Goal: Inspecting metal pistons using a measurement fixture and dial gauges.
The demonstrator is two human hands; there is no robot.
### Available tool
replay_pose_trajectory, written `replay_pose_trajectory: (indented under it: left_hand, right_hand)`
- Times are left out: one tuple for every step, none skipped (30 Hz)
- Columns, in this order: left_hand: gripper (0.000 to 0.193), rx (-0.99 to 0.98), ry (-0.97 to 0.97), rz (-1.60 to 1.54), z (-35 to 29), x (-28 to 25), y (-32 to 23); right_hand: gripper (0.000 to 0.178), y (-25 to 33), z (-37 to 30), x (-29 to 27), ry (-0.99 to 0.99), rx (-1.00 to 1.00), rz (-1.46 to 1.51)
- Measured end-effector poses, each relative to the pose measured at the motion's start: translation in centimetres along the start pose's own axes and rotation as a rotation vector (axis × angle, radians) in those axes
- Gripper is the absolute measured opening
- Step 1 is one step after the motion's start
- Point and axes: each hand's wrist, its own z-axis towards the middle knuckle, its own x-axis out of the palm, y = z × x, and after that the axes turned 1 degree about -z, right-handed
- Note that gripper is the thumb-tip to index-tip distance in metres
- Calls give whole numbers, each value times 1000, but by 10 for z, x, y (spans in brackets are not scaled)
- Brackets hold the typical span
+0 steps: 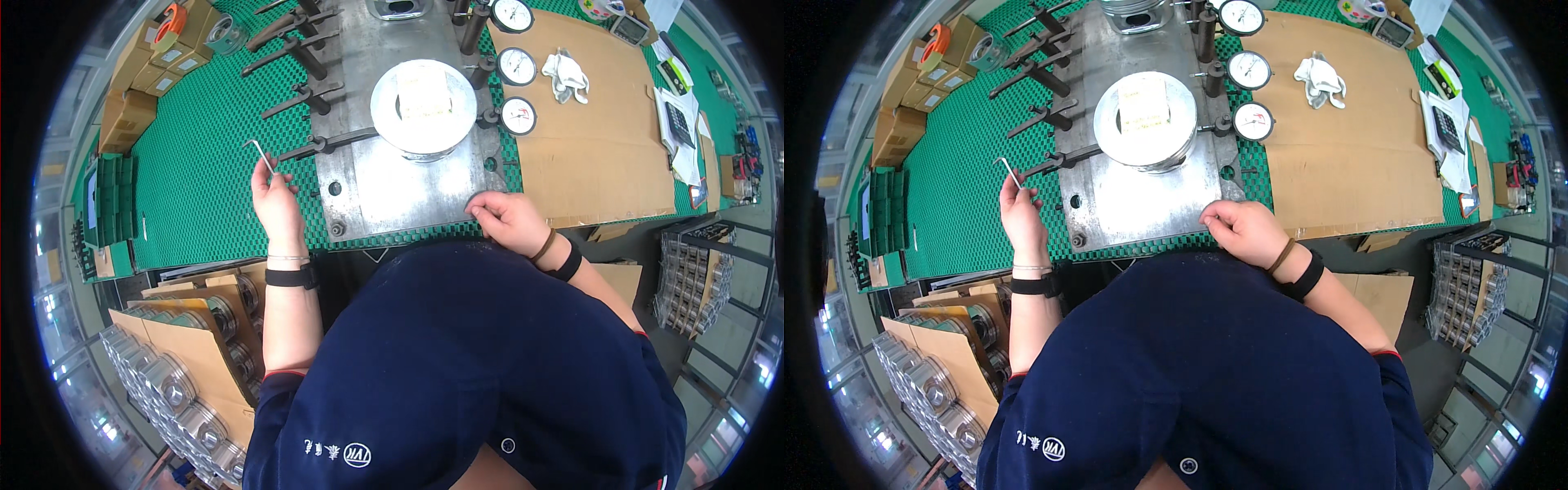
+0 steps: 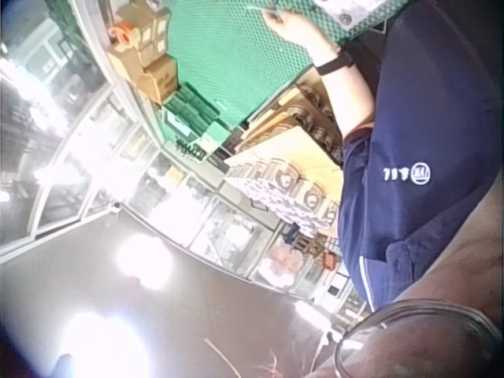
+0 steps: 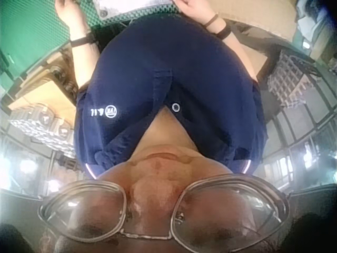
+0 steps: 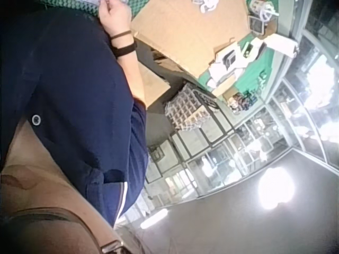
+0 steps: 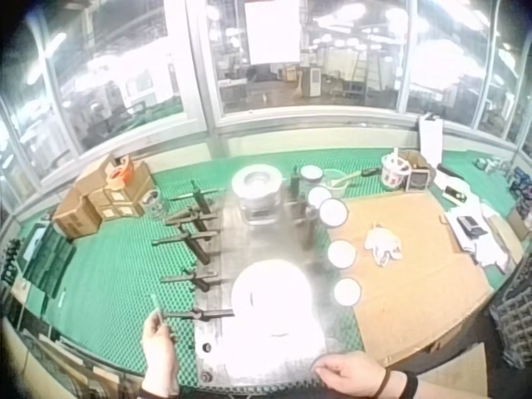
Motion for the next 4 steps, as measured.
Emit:
replay_pose_trajectory:
  left_hand:
    - [35, 0, 0, 1, 2, -3, 1]
    - [36, 29, -6, 5, 7, -9, 3]
    - [36, 58, -12, 8, 12, -16, 4]
    - [38, 63, 25, -17, 18, -22, 2]
  right_hand:
    - [15, 0, 0, 0, 2, 6, -6]
    - [15, 0, 0, 0, 3, 5, -4]
    - [15, 0, 0, 0, 5, 16, -7]
    - [15, -1, 1, 0, 6, 26, -8]
